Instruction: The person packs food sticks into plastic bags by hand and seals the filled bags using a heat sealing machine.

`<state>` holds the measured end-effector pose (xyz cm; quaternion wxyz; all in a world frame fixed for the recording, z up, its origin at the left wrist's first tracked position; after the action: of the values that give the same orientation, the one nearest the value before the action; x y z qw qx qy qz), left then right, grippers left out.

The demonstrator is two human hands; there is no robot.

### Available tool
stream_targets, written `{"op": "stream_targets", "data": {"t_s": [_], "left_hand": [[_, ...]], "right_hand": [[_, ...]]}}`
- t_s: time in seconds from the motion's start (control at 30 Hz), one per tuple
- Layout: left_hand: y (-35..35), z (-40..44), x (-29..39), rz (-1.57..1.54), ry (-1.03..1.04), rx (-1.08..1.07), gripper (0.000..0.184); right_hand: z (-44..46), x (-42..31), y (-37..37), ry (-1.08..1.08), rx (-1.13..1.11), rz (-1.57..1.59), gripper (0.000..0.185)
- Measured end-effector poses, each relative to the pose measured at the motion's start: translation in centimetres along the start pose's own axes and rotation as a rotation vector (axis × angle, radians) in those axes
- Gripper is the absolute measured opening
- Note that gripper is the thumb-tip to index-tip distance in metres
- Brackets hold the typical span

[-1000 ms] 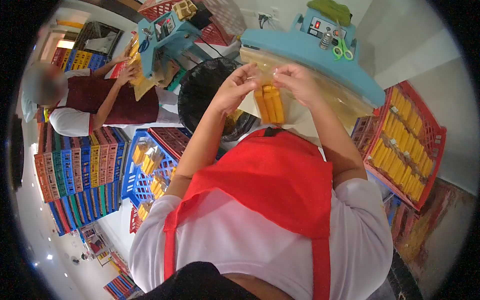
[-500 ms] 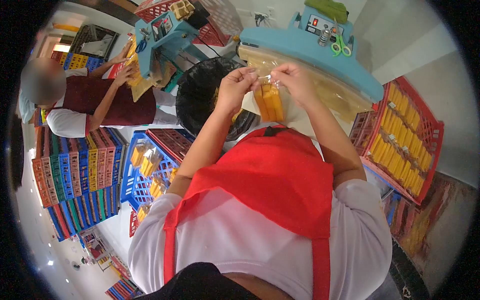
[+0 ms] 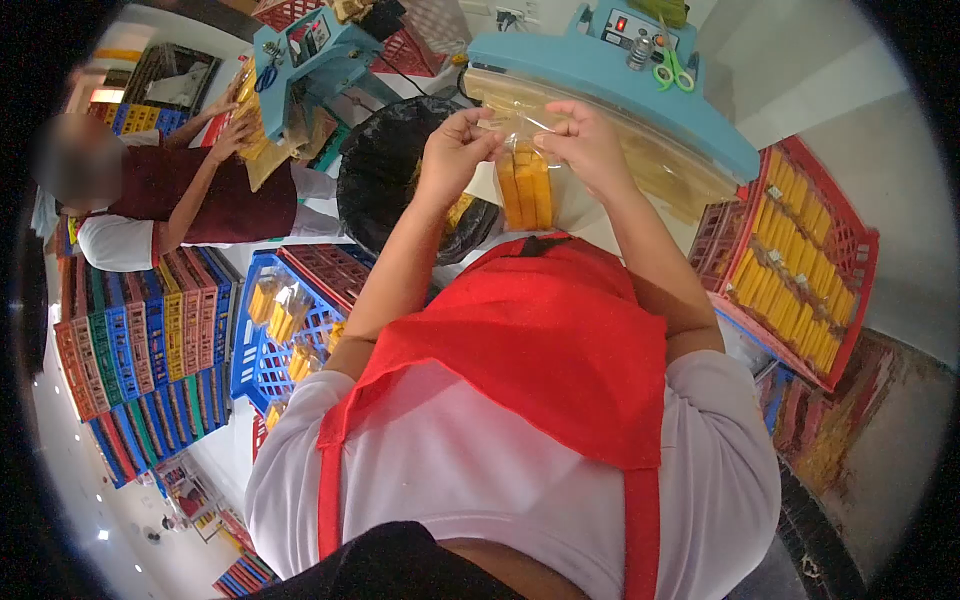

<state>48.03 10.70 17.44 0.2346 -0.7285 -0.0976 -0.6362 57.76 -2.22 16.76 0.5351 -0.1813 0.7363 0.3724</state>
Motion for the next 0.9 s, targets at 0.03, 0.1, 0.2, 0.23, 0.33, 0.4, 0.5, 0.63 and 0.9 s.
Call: {"op": "stream_targets", "data": {"t_s": [0.03, 0.1, 0.2, 0.23, 0.33, 0.4, 0.5, 0.63, 0.9], "left_hand": [[-0.3, -0.1, 0.1, -0.062, 0.025, -0.031, 0.036], [-0.6, -0.2, -1.0, -0.012, 0.046, -0.049, 0.040], [-0.3, -0.7, -2.7, 0.107, -0.006, -0.080, 0.038], [-0.1, -0.9, -2.9, -0.068, 0.030, -0.030, 0.035], [0.3, -1.6, -4.2, -0.281, 0.105, 0.037, 0.024], [0.1, -1.9, -4.0, -0.316, 0.151, 0.058, 0.016], [-0.7, -2.5, -1.7, -0.030, 0.293, 0.044, 0.008], [-1.0, -2.4, -1.2, 0.151, 0.068, -0.104, 0.014], [-1.7, -2.5, -2.2, 0.159, 0.032, -0.017, 0.017]], "right_hand": [[0.1, 0.2, -0.1, -0.001, 0.005, 0.003, 0.042], [0.3, 0.1, -0.4, -0.077, 0.029, -0.020, 0.040], [0.1, -0.1, -0.1, -0.043, 0.000, -0.051, 0.040], [0.2, 0.1, -0.1, -0.042, 0.006, -0.048, 0.040], [0.9, 0.5, -0.2, -0.017, -0.055, -0.087, 0.039], [1.4, 0.9, -0.1, 0.003, -0.083, -0.063, 0.038], [1.6, 1.2, 0.7, 0.026, -0.121, -0.029, 0.037], [1.7, 1.3, 1.8, 0.042, -0.180, -0.040, 0.037], [2.5, 4.5, 2.7, 0.140, -0.335, -0.065, 0.033]]}}
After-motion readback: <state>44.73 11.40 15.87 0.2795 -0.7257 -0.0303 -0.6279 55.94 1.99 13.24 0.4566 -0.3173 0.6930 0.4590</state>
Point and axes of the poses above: each hand's wrist, its own z-axis towards the middle knuckle, its own y-axis out of the palm, x = y × z, the point moved 6 cm from there along z, towards the middle knuckle, and after that the axes turned 13 degrees about z, right-handed, at the moved point
